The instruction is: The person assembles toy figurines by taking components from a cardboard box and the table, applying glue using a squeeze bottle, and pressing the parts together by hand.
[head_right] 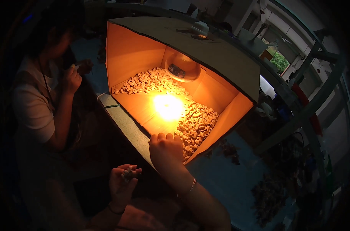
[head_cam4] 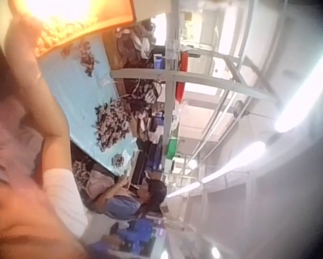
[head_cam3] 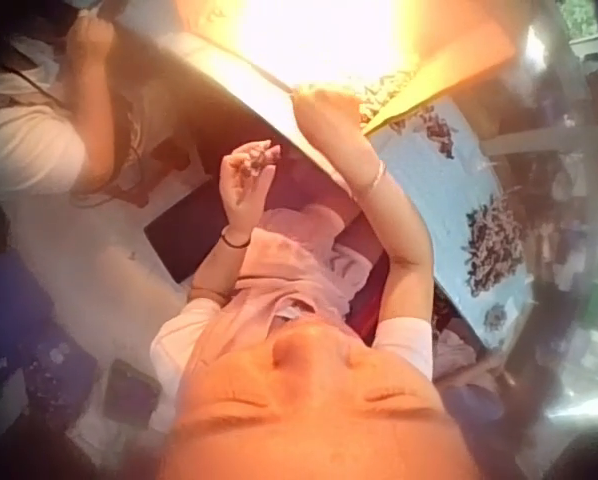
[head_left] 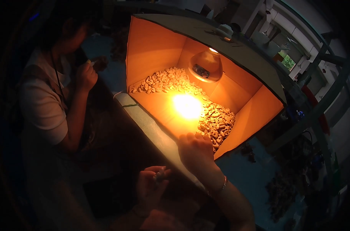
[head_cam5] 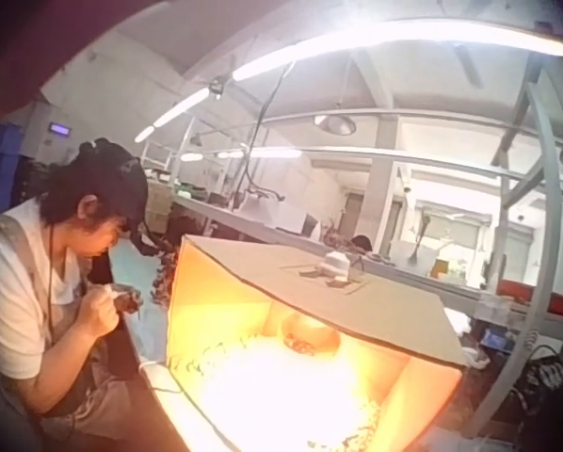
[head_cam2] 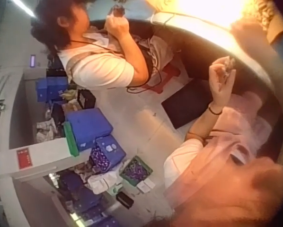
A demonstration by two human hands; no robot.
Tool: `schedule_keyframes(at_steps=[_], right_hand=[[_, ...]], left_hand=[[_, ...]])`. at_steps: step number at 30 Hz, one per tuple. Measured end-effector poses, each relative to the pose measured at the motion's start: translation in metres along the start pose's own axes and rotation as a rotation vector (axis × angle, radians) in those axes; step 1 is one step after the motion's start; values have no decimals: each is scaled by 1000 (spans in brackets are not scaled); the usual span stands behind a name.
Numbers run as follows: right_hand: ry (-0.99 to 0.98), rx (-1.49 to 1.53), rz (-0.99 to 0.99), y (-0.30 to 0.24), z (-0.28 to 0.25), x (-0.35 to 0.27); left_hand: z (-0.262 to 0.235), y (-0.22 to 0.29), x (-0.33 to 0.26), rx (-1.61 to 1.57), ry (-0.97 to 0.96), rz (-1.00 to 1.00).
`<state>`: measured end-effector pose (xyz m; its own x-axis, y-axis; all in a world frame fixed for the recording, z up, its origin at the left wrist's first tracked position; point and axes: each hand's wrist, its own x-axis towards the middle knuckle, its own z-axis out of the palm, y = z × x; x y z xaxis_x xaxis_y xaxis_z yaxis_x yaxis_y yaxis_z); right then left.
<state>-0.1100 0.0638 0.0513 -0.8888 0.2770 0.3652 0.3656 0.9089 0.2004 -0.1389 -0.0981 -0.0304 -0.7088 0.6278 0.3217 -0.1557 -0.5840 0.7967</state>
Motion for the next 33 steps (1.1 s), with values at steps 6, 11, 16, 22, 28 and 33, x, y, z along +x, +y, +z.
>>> schedule_keyframes(at_steps=[6,11,16,22,28,33], right_hand=[[49,-233,272,92,85,78],[-19,-435,708,124,157,102],[-254,-287,848,122,148,105],[-194,-421,671,99,122,96],[127,-210,423,41,72,51],[373,607,212,12,-19,-56]], left_hand=[[-21,22,6,110,106,86],[-42,28,6,196,116,73],[-51,14,-1,151,121,67],[-29,9,-1,121,112,-54],[-13,15,-1,-36,25,-135],[4,16,2,-192,-64,-188]])
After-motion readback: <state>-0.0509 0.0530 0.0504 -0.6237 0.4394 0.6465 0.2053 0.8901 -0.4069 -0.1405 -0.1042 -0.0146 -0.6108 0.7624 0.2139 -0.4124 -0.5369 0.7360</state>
